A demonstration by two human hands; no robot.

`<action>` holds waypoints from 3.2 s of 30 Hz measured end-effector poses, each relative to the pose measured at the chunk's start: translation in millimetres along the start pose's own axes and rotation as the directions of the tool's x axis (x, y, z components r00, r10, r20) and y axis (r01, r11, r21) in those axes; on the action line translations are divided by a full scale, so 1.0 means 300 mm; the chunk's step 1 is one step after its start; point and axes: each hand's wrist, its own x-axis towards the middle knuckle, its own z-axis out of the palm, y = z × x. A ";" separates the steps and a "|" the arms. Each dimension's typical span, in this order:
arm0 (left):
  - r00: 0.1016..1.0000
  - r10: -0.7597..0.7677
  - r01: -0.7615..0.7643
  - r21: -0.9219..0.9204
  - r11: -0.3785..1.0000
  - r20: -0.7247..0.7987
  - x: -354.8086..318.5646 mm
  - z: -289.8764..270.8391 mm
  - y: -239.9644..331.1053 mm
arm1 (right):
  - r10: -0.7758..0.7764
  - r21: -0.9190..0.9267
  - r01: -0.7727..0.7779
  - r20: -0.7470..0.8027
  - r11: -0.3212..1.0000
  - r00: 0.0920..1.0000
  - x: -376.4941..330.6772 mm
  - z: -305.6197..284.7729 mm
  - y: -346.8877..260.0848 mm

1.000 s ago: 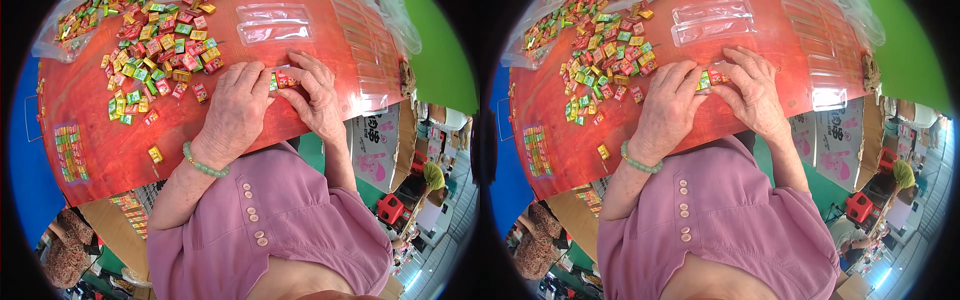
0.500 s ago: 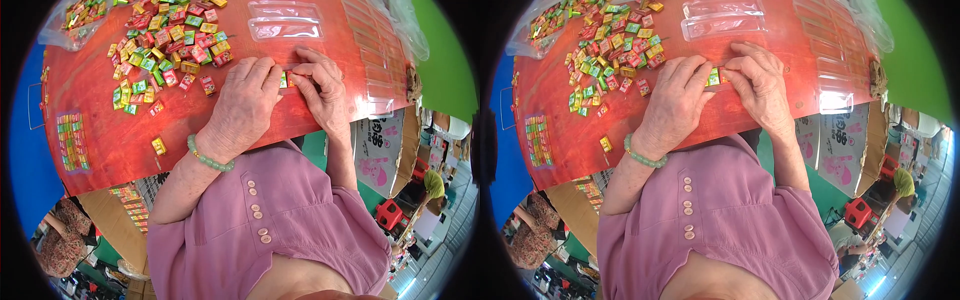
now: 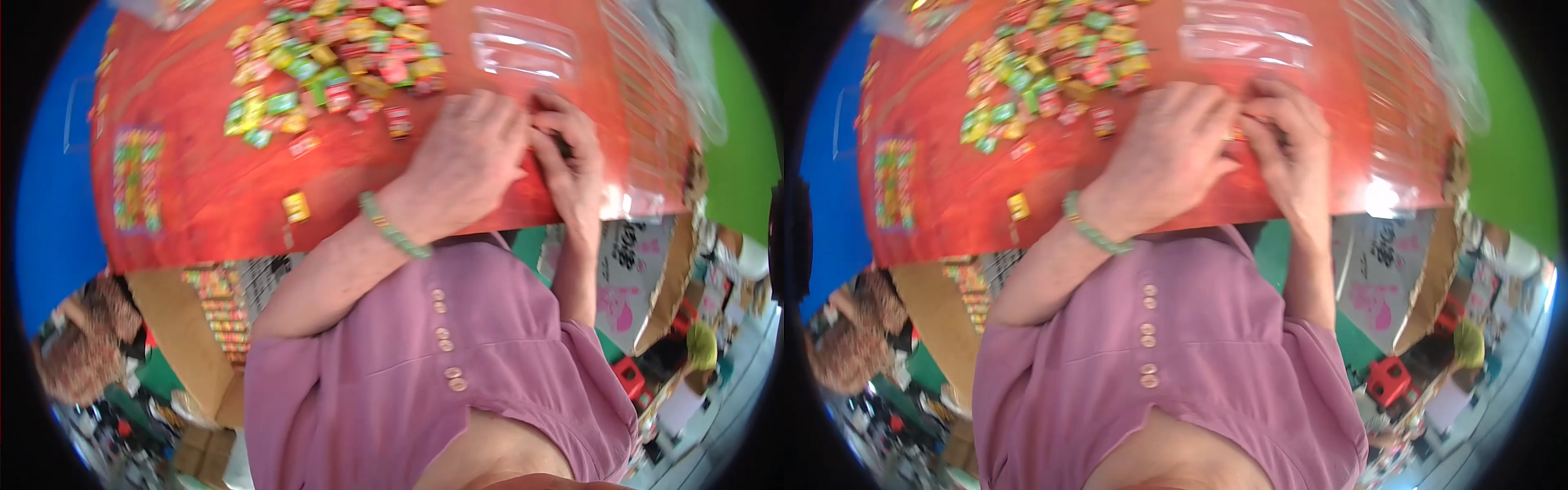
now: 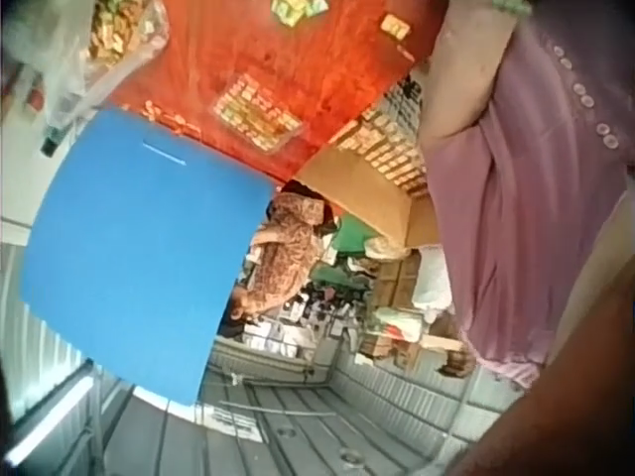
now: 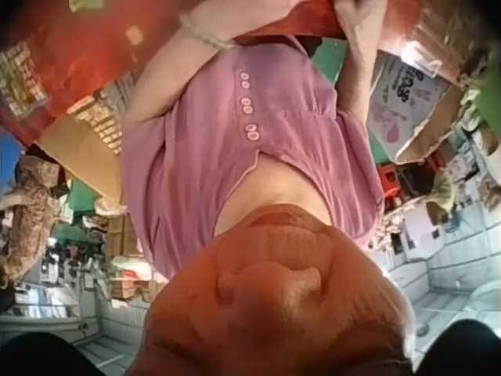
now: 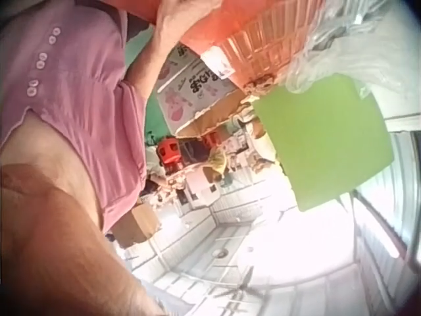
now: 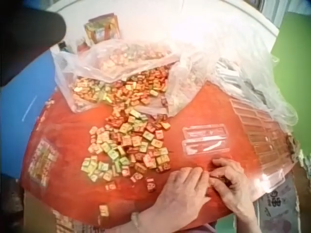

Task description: The person is packing small, square, colorful snack packages into transparent plastic trays.

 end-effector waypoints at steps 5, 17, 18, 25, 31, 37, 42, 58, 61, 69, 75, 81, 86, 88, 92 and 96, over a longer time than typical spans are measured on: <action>0.995 0.043 -0.031 0.128 0.991 -0.088 0.016 0.076 0.003 | 0.010 -0.033 -0.009 0.025 0.999 1.000 -0.022 -0.010 0.033; 0.989 0.022 0.005 0.179 0.984 -0.147 -0.096 -0.059 0.032 | 0.099 0.401 -0.123 0.080 0.908 0.992 -0.060 0.026 -0.091; 0.991 0.002 0.025 0.204 0.979 -0.134 -0.114 -0.087 0.029 | 0.099 0.388 -0.127 0.091 0.913 0.991 -0.055 0.037 -0.113; 0.927 -0.242 0.326 0.299 0.897 -0.285 -0.289 -0.402 -0.027 | -0.052 0.202 0.037 0.068 0.979 0.996 -0.004 0.038 -0.245; 0.794 -0.358 0.607 0.599 0.522 -0.492 -0.493 -0.626 -0.187 | -0.080 0.193 0.049 0.156 0.980 0.984 -0.014 0.058 -0.231; 0.714 -0.400 0.699 0.625 0.349 -0.575 -0.573 -0.681 -0.246 | -0.015 0.188 -0.032 0.240 0.982 0.971 -0.032 0.060 -0.213; 0.688 -0.368 0.724 0.632 0.278 -0.625 -0.573 -0.669 -0.293 | 0.007 0.144 -0.049 0.279 0.988 0.960 -0.030 0.067 -0.213; 0.799 -0.393 0.567 0.351 0.746 -0.454 -0.496 -0.560 -0.123 | -0.151 0.057 0.140 0.348 0.989 0.925 0.042 0.107 -0.280; 0.901 -0.426 0.434 0.173 0.884 -0.085 -0.420 -0.530 -0.049 | -0.309 -0.017 0.329 0.301 0.944 0.902 0.110 0.155 -0.312; 0.914 -0.397 0.405 0.171 0.898 -0.078 -0.430 -0.422 -0.059 | -0.327 -0.048 0.356 0.295 0.933 0.898 0.141 0.257 -0.317; 0.864 -0.438 0.490 0.219 0.844 -0.248 -0.379 -0.380 -0.091 | -0.268 0.025 0.280 0.382 0.960 0.884 0.122 0.212 -0.314; 0.906 -0.390 0.423 0.296 0.857 -0.165 -0.326 -0.349 -0.095 | -0.235 0.121 0.203 0.437 0.972 0.868 0.107 0.168 -0.275; 0.942 -0.325 0.334 0.134 0.933 -0.084 -0.309 -0.305 -0.049 | -0.109 0.107 0.070 0.429 0.992 0.897 0.056 0.127 -0.284; 0.944 -0.319 0.327 0.124 0.937 -0.082 -0.305 -0.289 -0.035 | -0.156 0.070 0.139 0.386 0.988 0.909 0.036 0.131 -0.277; 0.935 -0.345 0.351 0.075 0.933 -0.084 -0.298 -0.283 -0.032 | -0.106 0.022 0.106 0.396 0.994 0.912 0.027 0.133 -0.272; 0.880 -0.451 0.470 0.132 0.873 -0.149 -0.284 -0.280 -0.029 | -0.068 -0.037 0.083 0.308 0.996 0.949 0.043 0.147 -0.270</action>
